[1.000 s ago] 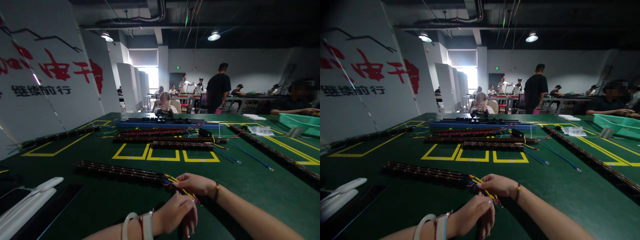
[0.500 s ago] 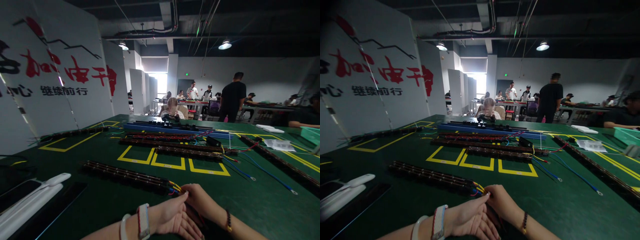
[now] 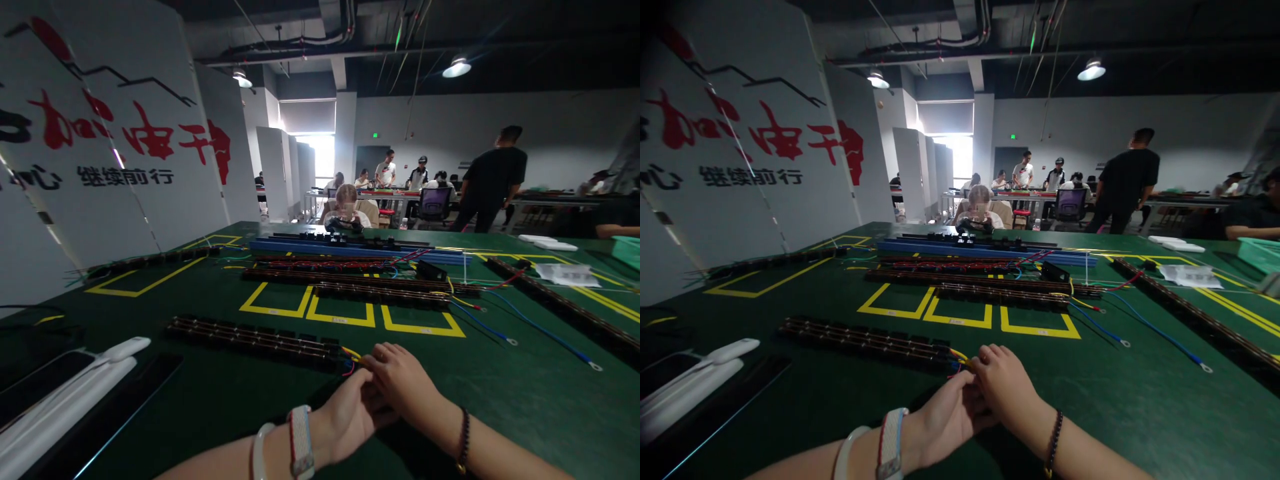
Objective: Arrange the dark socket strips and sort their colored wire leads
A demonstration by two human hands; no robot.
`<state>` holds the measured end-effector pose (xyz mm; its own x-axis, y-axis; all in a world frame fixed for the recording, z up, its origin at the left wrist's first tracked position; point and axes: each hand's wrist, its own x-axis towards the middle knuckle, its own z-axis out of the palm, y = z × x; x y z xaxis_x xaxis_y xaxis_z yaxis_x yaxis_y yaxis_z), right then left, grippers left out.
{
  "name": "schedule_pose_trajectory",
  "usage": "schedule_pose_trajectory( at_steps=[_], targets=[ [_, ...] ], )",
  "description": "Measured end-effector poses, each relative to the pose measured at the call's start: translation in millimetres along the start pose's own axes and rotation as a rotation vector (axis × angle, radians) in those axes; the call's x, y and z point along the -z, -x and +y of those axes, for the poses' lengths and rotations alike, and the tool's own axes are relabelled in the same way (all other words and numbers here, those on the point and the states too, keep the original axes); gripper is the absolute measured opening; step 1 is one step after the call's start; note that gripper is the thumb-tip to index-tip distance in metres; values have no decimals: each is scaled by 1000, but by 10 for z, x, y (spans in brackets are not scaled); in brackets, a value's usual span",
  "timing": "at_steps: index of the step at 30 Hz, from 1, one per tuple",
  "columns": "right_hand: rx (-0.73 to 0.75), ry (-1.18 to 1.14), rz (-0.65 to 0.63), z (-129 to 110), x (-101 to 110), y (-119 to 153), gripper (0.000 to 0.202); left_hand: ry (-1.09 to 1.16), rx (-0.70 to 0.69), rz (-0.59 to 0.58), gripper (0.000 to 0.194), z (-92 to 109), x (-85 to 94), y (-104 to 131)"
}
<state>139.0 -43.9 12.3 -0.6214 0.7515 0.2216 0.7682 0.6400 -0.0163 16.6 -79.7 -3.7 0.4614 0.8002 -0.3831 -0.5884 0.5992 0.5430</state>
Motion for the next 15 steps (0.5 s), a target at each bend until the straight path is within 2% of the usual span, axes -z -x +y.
schedule_pose_trajectory(
  at_steps=[5,8,10,12,15],
  targets=[
    [105,179,70,-6,-140,26,19,140,-40,88,18,42,-20,-26],
    [163,180,72,-2,-238,60,24,140,-35,80,23,20,-5,-55],
    [189,154,59,-14,-222,69,23,137,-48,84,20,-3,13,-75],
    [166,120,94,-40,-80,71,18,135,-55,88,17,-19,37,-87],
    [82,-31,240,-92,391,121,19,90,-78,10,19,-31,86,-100]
  ],
)
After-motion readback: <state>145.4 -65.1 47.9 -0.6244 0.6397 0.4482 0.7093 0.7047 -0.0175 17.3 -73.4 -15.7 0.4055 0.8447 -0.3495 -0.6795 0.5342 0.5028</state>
